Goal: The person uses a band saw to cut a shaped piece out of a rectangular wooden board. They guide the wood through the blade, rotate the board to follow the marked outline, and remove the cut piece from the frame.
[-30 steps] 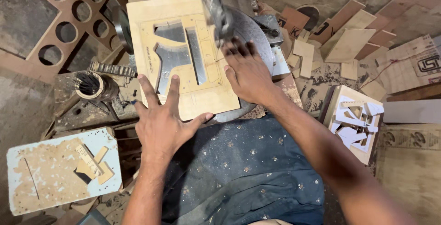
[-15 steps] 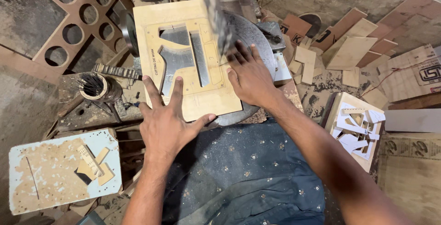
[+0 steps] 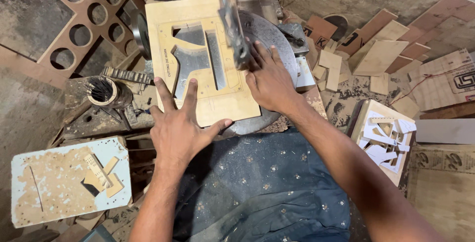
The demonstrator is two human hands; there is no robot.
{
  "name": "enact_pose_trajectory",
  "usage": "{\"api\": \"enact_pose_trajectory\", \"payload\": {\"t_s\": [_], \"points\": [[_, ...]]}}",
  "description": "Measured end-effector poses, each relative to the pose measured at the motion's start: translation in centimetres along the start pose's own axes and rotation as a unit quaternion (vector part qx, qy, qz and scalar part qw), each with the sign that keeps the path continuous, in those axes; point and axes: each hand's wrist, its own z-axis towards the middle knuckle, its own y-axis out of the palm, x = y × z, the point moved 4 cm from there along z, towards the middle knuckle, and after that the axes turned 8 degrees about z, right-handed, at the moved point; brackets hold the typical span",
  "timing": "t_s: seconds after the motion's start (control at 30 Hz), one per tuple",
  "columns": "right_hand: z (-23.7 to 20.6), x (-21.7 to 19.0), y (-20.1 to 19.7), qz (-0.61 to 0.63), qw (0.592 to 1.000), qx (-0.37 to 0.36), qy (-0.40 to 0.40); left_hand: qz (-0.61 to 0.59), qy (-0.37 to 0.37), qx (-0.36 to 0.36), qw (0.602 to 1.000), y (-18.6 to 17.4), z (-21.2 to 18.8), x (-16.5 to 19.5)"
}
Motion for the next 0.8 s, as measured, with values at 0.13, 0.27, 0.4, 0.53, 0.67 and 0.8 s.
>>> {"api": "enact_pose_trajectory", "payload": {"t_s": [0.13,0.27,0.4,0.53,0.67,0.8], "points": [[0.1,0.1,0.3,-0.029,0.999,-0.015,-0.002,0.001,0.0,-0.012,1.0,0.4,0.3,-0.2],[0.2,0.0,-0.1,0.015,1.0,0.024,-0.001,0.009,0.012,0.005,1.0,0.6,0.7,-0.4],[0.5,-0.1,-0.1,0.01,1.0,0.02,-0.002,0.009,0.019,0.031,0.999,0.7,0.7,-0.8],[0.5,0.1,-0.1,0.003,1.0,0.014,0.012,0.011,0.025,0.055,0.998,0.7,0.8,-0.7],[0.4,0.0,-0.3,0.015,0.999,0.033,-0.008,-0.002,0.017,0.037,0.999,1.1,0.9,-0.8],[0.7,-0.1,-0.3,0.007,1.0,0.025,-0.013,0.014,0.018,0.038,0.999,1.5,1.2,-1.0]]}}
